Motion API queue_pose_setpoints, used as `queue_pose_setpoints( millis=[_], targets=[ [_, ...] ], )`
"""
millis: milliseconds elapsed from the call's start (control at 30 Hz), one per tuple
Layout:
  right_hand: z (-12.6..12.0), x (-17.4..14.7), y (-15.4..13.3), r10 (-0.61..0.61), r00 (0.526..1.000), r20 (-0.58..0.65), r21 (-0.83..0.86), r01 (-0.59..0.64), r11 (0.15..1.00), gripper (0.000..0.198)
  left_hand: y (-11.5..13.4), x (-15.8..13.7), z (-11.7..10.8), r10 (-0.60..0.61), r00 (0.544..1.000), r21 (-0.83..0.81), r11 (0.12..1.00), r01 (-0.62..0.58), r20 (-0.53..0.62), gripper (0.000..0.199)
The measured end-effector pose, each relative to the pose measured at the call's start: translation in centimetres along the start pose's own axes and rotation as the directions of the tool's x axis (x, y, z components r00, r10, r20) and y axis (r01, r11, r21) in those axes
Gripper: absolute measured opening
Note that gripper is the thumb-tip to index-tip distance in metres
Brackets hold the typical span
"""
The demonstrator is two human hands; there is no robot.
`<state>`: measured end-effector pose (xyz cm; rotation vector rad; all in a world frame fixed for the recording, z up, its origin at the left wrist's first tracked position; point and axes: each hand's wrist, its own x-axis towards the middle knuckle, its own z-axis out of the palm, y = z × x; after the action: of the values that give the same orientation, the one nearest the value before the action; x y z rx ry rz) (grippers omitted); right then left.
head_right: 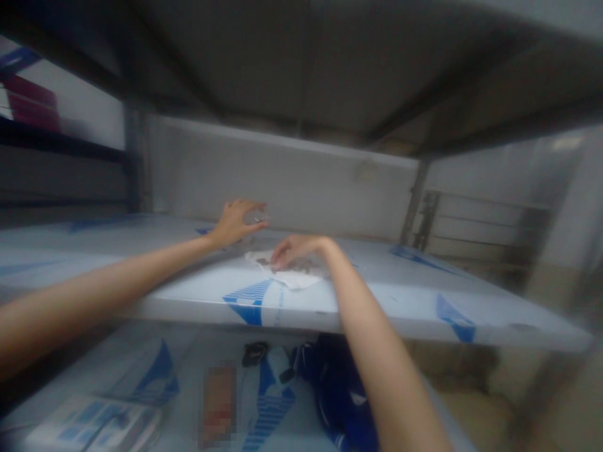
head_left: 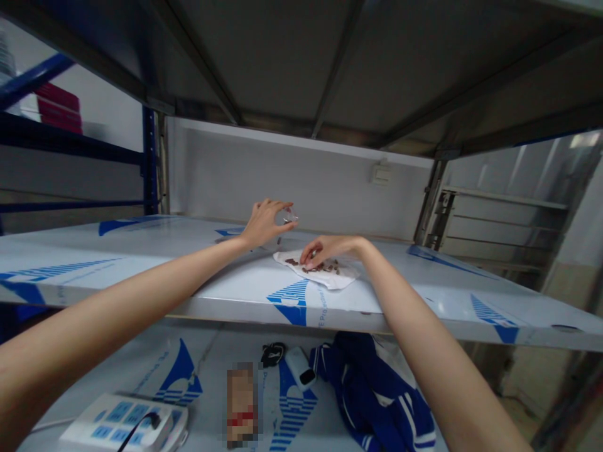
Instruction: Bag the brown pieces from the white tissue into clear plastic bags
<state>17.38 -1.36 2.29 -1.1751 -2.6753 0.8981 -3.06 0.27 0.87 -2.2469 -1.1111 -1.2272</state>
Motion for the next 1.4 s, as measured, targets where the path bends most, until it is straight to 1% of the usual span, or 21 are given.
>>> queue_pose_setpoints(
  millis=[67, 300, 367, 433, 500, 533, 600, 667, 700, 733, 767, 900, 933, 1067, 1100, 1133, 1167, 1200, 1300, 1333, 1400],
  targets=[
    [0.0, 0.1, 0.1, -0.004, 1.000, 0.020, -0.003, 0.004, 1.000, 0.029, 0.0, 0.0, 0.0, 0.002, 1.000, -0.005, 1.000, -0.002, 0.000, 0.045],
    [-0.2, 0.4, 0.9, 0.031, 0.999, -0.036, 0.003, -0.031, 1.000, 0.027, -0.2, 0.0, 0.3, 0.026, 1.000, -0.002, 1.000, -0.026, 0.015, 0.044],
    [-0.1, 0.3, 0.8, 0.030, 0.996, -0.079, 0.015, -0.029, 0.999, 0.025, -0.2, 0.0, 0.2, 0.027, 0.999, -0.004, 1.000, -0.026, 0.029, 0.043],
    [-0.1, 0.4, 0.6, -0.011, 0.982, -0.191, 0.030, 0.017, 0.999, 0.021, -0.1, 0.0, 0.1, 0.023, 0.999, -0.010, 1.000, -0.022, 0.040, 0.043],
    [-0.2, 0.5, 0.4, -0.088, 0.919, -0.383, 0.056, 0.118, 0.991, 0.017, 0.2, 0.0, 0.0, 0.024, 0.998, -0.029, 0.999, -0.023, 0.057, 0.043],
    [-0.4, 0.6, 0.3, -0.124, 0.862, -0.491, 0.070, 0.181, 0.981, 0.016, 0.3, 0.0, 0.0, 0.030, 0.997, -0.044, 0.999, -0.027, 0.069, 0.043],
    [-0.8, 0.8, 0.2, -0.164, 0.716, -0.679, 0.087, 0.300, 0.950, 0.015, 0.7, -0.1, 0.0, 0.052, 0.994, -0.080, 0.996, -0.045, 0.095, 0.043],
    [-1.2, 0.8, 0.1, -0.174, 0.580, -0.796, 0.081, 0.387, 0.918, 0.015, 1.1, -0.2, 0.2, 0.076, 0.990, -0.108, 0.992, -0.064, 0.115, 0.044],
    [-1.3, 0.8, 0.0, -0.181, 0.534, -0.826, 0.073, 0.419, 0.905, 0.015, 1.3, -0.2, 0.3, 0.085, 0.989, -0.117, 0.991, -0.071, 0.121, 0.044],
    [-1.4, 0.8, -0.1, -0.190, 0.507, -0.841, 0.067, 0.445, 0.893, 0.016, 1.5, -0.2, 0.4, 0.094, 0.987, -0.124, 0.989, -0.078, 0.127, 0.044],
    [-1.3, 0.8, -0.2, -0.200, 0.503, -0.841, 0.066, 0.462, 0.884, 0.017, 1.6, -0.2, 0.4, 0.103, 0.986, -0.130, 0.988, -0.086, 0.132, 0.044],
    [-0.8, 1.0, -0.3, -0.229, 0.589, -0.775, 0.085, 0.456, 0.886, 0.018, 1.6, -0.2, 0.6, 0.116, 0.984, -0.132, 0.986, -0.098, 0.137, 0.041],
    [-0.7, 1.1, -0.3, -0.232, 0.597, -0.768, 0.074, 0.442, 0.894, 0.019, 1.5, -0.2, 0.6, 0.109, 0.985, -0.127, 0.988, -0.092, 0.135, 0.041],
    [-0.7, 1.4, 0.1, -0.212, 0.542, -0.813, -0.008, 0.353, 0.936, 0.015, 1.2, -0.2, 0.4, 0.079, 0.989, -0.115, 0.991, -0.064, 0.127, 0.044],
    [-0.8, 1.4, 0.2, -0.205, 0.539, -0.817, -0.021, 0.327, 0.945, 0.015, 1.1, -0.2, 0.3, 0.072, 0.991, -0.112, 0.992, -0.059, 0.115, 0.045],
    [-0.8, 1.2, 0.2, -0.203, 0.555, -0.806, -0.030, 0.305, 0.952, 0.016, 1.0, -0.1, 0.2, 0.065, 0.993, -0.108, 0.993, -0.055, 0.094, 0.045],
    [-0.7, 1.1, 0.2, -0.207, 0.596, -0.776, -0.036, 0.286, 0.958, 0.017, 0.9, -0.1, 0.1, 0.058, 0.996, -0.104, 0.993, -0.051, 0.065, 0.045],
    [-0.6, 0.9, 0.1, -0.215, 0.659, -0.721, -0.042, 0.268, 0.963, 0.018, 0.8, 0.0, 0.1, 0.051, 0.998, -0.100, 0.994, -0.048, 0.032, 0.045],
    [0.0, 0.8, -0.1, -0.210, 0.872, -0.442, -0.072, 0.199, 0.977, 0.021, 0.4, 0.1, -0.1, 0.034, 0.998, -0.094, 0.995, -0.038, -0.046, 0.042],
    [0.3, 1.0, -0.1, -0.188, 0.920, -0.344, -0.082, 0.170, 0.982, 0.022, 0.3, 0.2, -0.1, 0.029, 0.998, -0.093, 0.995, -0.035, -0.056, 0.041],
    [0.9, 1.5, 0.2, -0.137, 0.968, -0.212, -0.092, 0.120, 0.989, 0.026, 0.3, 0.2, -0.1, 0.026, 0.998, -0.085, 0.996, -0.030, -0.051, 0.041]
  ],
)
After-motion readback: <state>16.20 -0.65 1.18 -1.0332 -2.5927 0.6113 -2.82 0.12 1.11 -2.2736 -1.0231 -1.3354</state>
